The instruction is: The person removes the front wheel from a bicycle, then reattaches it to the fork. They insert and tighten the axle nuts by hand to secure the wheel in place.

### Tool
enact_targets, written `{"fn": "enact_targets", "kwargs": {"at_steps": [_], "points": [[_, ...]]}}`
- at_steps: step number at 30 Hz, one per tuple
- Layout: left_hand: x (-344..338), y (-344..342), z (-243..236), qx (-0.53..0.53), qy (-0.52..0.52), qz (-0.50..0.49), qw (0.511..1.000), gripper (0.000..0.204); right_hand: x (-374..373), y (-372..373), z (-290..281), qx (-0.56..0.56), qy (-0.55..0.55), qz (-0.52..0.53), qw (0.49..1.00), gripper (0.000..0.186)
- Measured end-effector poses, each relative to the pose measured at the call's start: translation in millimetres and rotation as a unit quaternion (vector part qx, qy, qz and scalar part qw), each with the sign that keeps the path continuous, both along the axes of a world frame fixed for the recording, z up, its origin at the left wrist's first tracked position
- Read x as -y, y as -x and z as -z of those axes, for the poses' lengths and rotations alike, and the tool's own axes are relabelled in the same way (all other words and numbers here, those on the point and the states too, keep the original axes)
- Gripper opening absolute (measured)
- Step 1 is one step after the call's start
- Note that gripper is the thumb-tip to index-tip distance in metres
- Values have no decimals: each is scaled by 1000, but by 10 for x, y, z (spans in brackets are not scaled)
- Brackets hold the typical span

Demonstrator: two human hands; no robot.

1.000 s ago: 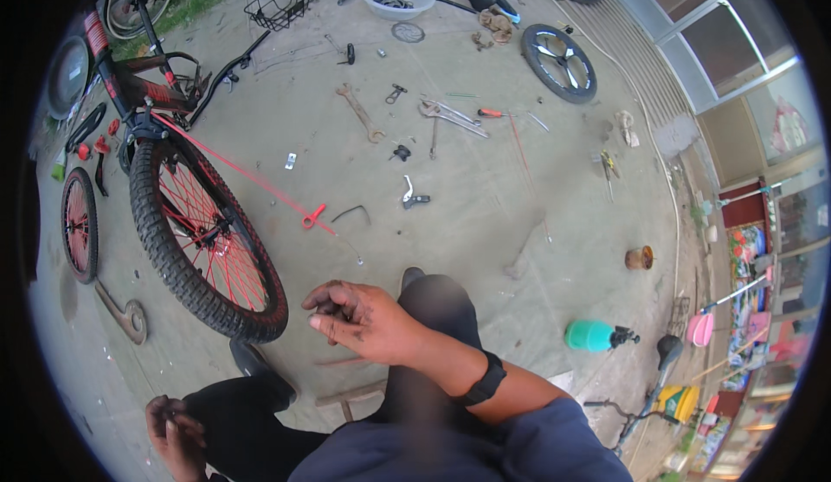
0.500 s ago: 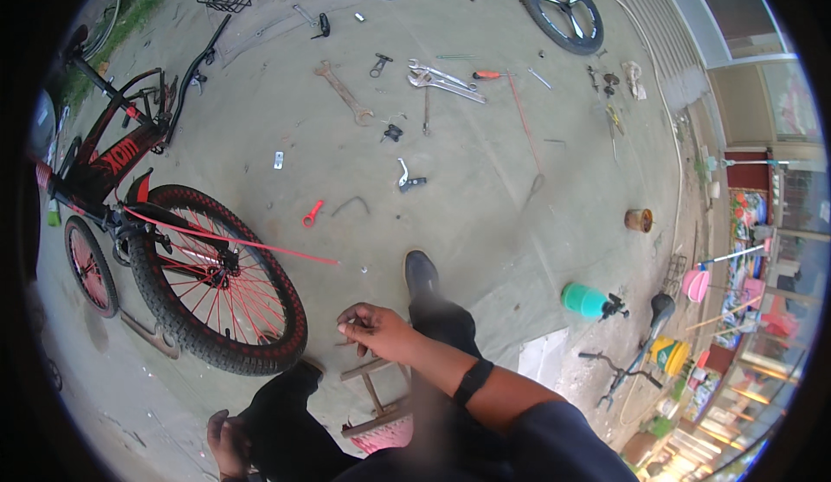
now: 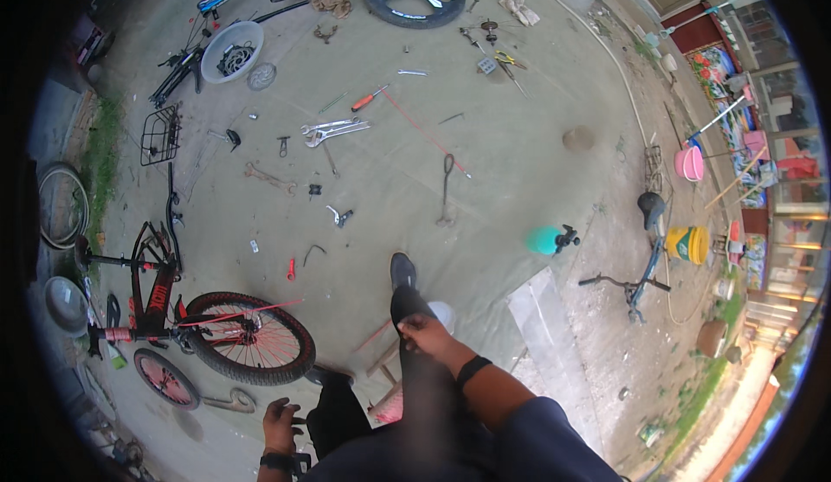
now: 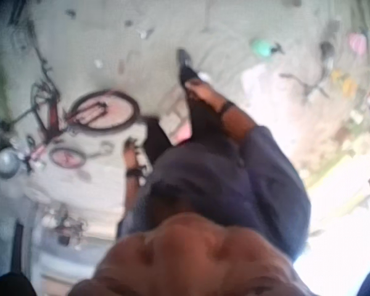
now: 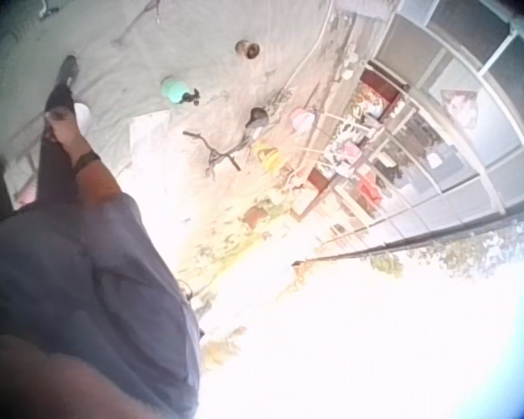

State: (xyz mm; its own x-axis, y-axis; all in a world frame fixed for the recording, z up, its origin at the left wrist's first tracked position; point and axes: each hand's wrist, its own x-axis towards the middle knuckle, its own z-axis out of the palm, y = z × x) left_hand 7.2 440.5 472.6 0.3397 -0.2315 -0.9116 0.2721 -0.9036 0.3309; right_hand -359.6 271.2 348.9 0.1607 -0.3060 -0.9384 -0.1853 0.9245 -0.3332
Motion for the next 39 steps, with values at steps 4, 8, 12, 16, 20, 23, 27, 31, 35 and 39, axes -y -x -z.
{"fn": "enact_targets", "kwargs": {"at_steps": [4,8,12,16,20,23,27,31,35,39], "points": [[627,207,-291,46,-8,53,997,34,457,909,-253,-34,-4,69,997,30],[1413,532,-570,56,25,115,991,39,838,1666,-566,-73,14,144,987,29],[2093,716,-567,49,106,149,982,41,1108,2177,-999,-90,38,203,974,32],[2886,1027,-941,50,107,205,972,37,1235,2452,-1245,-117,41,234,964,33],[3308,1018,-968,75,103,229,965,40,1460,2549,-1368,-120,43,218,968,31],[3611,896,-824,64,101,228,966,41,1754,2600,-1424,-123,48,197,971,32],[4198,910,-694,53,93,221,969,41,2345,2741,-1464,-139,60,202,968,36],[4926,977,-668,50,72,230,969,42,3073,2852,-1581,-150,67,216,962,35],[5706,1124,-701,33,79,234,969,46,3925,2870,-1766,-141,98,207,963,32],[6269,1248,-787,26,107,224,968,46,4627,2788,-1939,-128,117,202,964,32]]}}
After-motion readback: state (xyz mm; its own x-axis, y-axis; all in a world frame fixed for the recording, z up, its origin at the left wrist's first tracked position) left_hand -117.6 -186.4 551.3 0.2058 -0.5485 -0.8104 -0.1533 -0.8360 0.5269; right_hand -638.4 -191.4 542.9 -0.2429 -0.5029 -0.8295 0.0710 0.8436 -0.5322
